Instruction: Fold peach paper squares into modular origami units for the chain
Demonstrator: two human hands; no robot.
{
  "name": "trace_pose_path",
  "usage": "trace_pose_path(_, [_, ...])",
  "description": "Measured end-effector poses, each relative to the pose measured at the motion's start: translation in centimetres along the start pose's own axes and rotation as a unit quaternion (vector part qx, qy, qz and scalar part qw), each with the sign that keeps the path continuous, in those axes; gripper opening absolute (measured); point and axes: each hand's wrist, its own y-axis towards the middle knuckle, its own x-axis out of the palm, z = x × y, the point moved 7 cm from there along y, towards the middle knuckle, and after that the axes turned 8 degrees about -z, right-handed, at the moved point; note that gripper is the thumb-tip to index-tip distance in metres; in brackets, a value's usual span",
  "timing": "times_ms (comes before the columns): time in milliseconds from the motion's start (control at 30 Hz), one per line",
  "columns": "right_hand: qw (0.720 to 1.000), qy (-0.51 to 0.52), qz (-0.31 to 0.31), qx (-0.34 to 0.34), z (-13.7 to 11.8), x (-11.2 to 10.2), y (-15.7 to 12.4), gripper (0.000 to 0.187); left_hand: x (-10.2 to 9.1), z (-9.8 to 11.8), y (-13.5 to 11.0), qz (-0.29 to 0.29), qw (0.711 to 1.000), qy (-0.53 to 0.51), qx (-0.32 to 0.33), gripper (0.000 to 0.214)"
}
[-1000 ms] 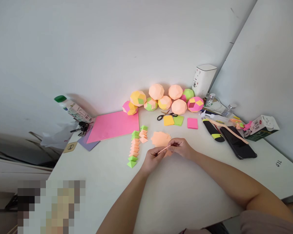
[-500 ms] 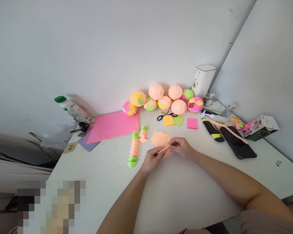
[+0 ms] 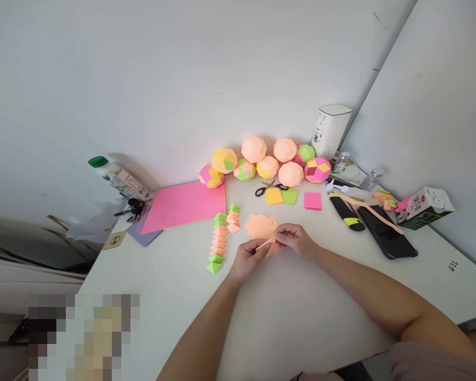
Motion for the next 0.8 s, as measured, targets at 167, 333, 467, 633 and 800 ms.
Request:
trace_pose_path(167, [1.000, -0.013, -0.010, -0.023, -0.5, 0.6, -0.3, 0.014, -0.1, -0.1, 0.0, 0.007, 0.999, 0.031, -0.011, 0.027])
trace_pose_path(333, [0.994, -0.099, -0.016, -0.039, -0.8, 1.1, -0.2, 0.018, -0.2, 0.0, 0.0, 0.016, 1.000, 0.023, 0.002, 0.023])
trace_pose_path(467, [0.997, -0.077, 0.023, -0.019, -0.3, 0.5, -0.2, 0.019, -0.6, -0.4, 0.1, 0.053, 0.998, -0.025, 0.005, 0.023])
trace_pose_path(633, [0.997, -0.077, 0.012, -0.024, -0.3, 0.8, -0.2, 0.017, -0.7, -0.8, 0.3, 0.058, 0.998, -0.038, -0.007, 0.024])
trace_pose_path(800, [0.996, -0.084, -0.006, -0.014, 0.1, 0.9, -0.1, 0.022, -0.6, -0.7, 0.3, 0.055, 0.998, -0.040, -0.011, 0.024])
